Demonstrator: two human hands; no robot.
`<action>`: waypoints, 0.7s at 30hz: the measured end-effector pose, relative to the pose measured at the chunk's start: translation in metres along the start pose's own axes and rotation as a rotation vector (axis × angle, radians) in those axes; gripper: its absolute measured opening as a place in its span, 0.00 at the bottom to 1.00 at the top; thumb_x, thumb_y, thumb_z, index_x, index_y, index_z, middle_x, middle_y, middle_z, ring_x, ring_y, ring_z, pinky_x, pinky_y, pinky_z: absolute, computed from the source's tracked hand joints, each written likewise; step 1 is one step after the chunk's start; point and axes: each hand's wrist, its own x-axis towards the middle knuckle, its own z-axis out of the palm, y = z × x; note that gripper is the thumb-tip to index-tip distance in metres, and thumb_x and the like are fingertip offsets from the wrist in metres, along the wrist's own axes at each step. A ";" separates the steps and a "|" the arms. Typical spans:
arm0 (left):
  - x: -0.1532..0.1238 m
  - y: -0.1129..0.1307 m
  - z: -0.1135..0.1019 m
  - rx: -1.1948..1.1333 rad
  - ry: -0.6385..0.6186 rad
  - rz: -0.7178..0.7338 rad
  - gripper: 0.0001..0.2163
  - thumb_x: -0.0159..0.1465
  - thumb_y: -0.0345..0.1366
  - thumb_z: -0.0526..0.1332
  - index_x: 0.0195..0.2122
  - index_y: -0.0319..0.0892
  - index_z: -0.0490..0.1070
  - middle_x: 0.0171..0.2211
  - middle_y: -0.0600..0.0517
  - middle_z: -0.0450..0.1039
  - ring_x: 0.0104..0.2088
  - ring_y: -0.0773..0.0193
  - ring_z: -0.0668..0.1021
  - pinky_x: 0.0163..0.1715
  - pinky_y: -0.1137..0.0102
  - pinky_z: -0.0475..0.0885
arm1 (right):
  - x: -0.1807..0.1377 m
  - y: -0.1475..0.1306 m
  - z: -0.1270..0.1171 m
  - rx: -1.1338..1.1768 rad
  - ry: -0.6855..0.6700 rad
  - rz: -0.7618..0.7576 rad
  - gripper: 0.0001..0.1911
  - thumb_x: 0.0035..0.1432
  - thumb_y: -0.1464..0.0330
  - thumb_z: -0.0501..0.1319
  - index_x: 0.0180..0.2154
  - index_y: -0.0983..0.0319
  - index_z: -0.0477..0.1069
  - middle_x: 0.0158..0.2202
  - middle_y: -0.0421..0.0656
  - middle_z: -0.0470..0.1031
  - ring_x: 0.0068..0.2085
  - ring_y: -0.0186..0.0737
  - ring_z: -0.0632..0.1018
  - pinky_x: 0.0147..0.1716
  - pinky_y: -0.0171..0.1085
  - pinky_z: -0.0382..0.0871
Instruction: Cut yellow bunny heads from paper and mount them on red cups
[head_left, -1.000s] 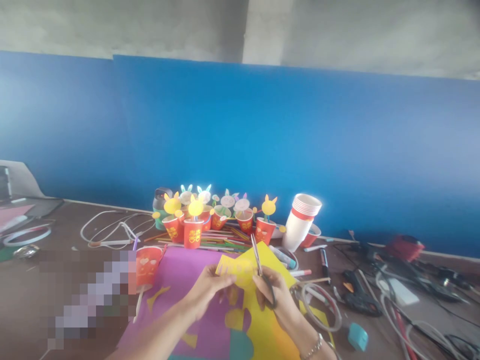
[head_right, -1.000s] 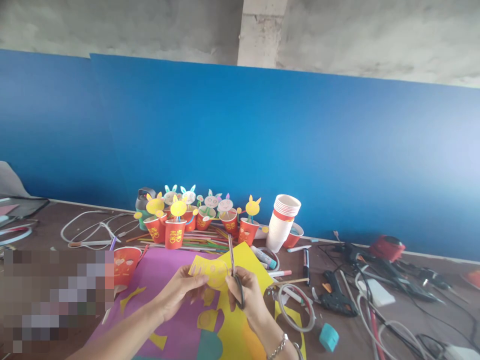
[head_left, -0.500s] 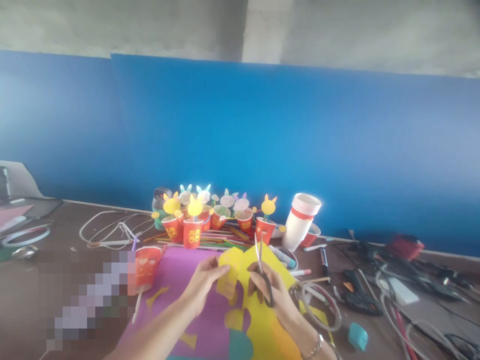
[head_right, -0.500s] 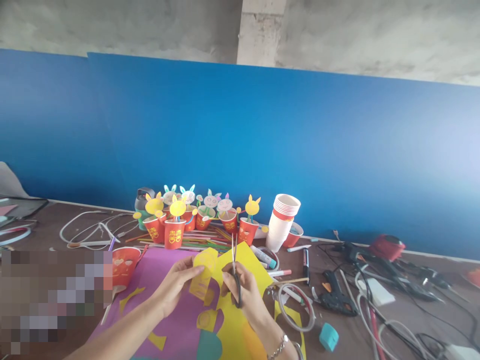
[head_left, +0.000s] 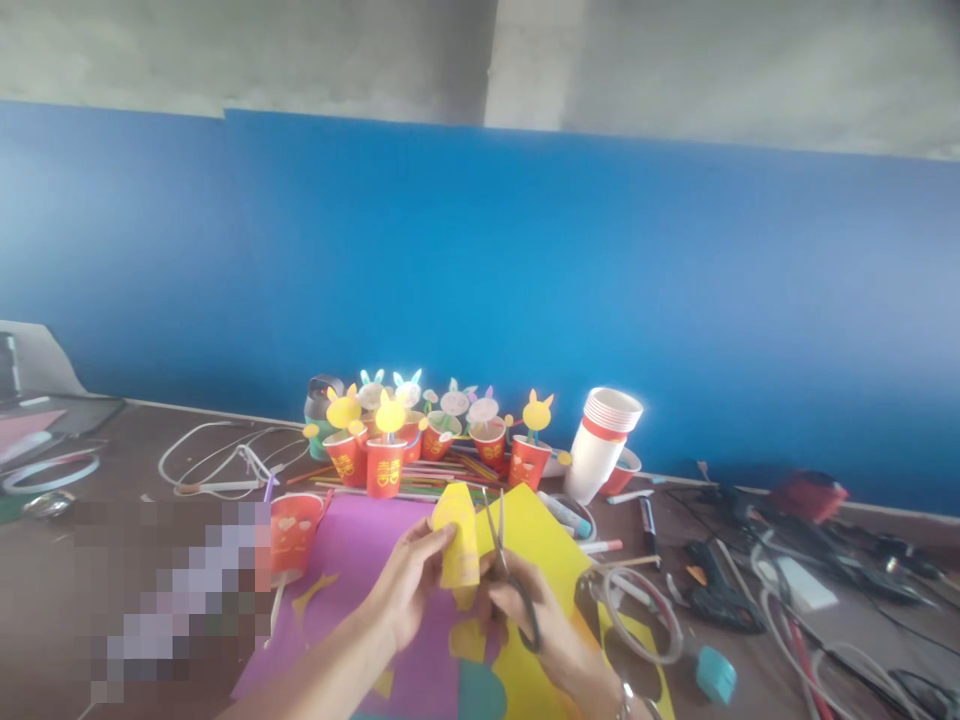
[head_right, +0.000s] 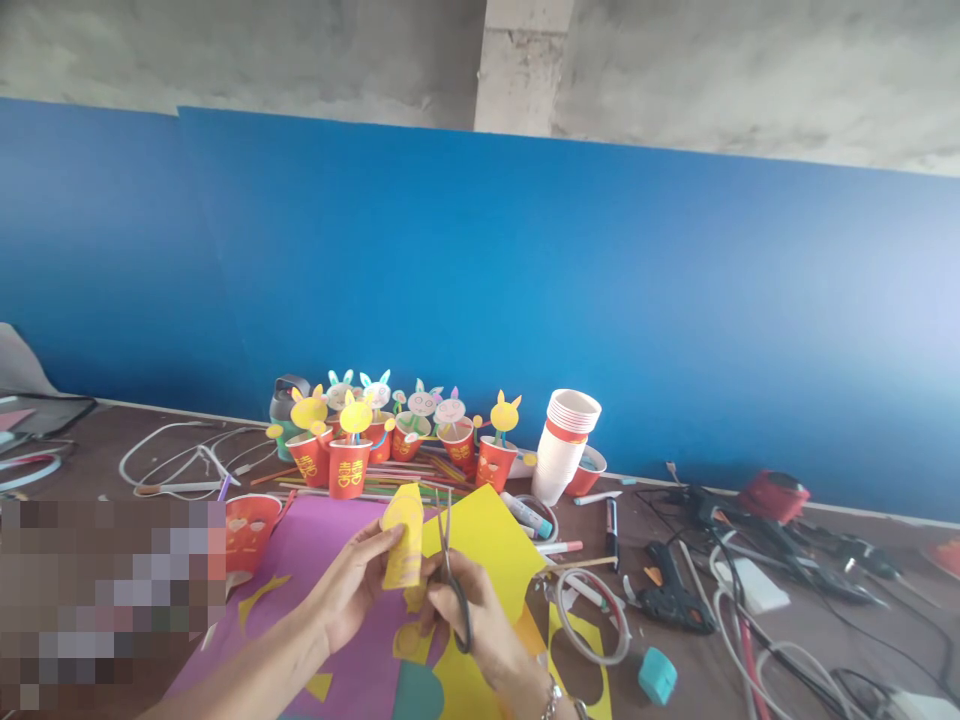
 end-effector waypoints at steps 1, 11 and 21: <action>0.000 0.001 0.000 -0.015 0.008 0.000 0.10 0.52 0.37 0.69 0.32 0.39 0.73 0.25 0.52 0.77 0.25 0.65 0.77 0.28 0.72 0.68 | 0.001 0.001 -0.002 0.013 0.018 0.006 0.23 0.50 0.50 0.63 0.35 0.63 0.66 0.22 0.37 0.69 0.19 0.32 0.71 0.18 0.30 0.63; -0.007 -0.006 0.004 0.140 0.005 0.077 0.10 0.52 0.36 0.68 0.34 0.39 0.73 0.28 0.51 0.76 0.27 0.66 0.75 0.29 0.72 0.67 | 0.002 0.000 0.009 -0.115 0.021 0.071 0.19 0.46 0.55 0.66 0.32 0.64 0.68 0.24 0.39 0.72 0.18 0.31 0.69 0.16 0.30 0.62; -0.005 -0.009 0.004 0.188 0.030 0.076 0.11 0.50 0.38 0.68 0.31 0.39 0.73 0.25 0.53 0.74 0.24 0.67 0.72 0.24 0.74 0.63 | 0.002 0.000 0.006 -0.053 0.033 0.045 0.15 0.44 0.60 0.68 0.31 0.63 0.70 0.22 0.37 0.71 0.19 0.30 0.68 0.17 0.28 0.61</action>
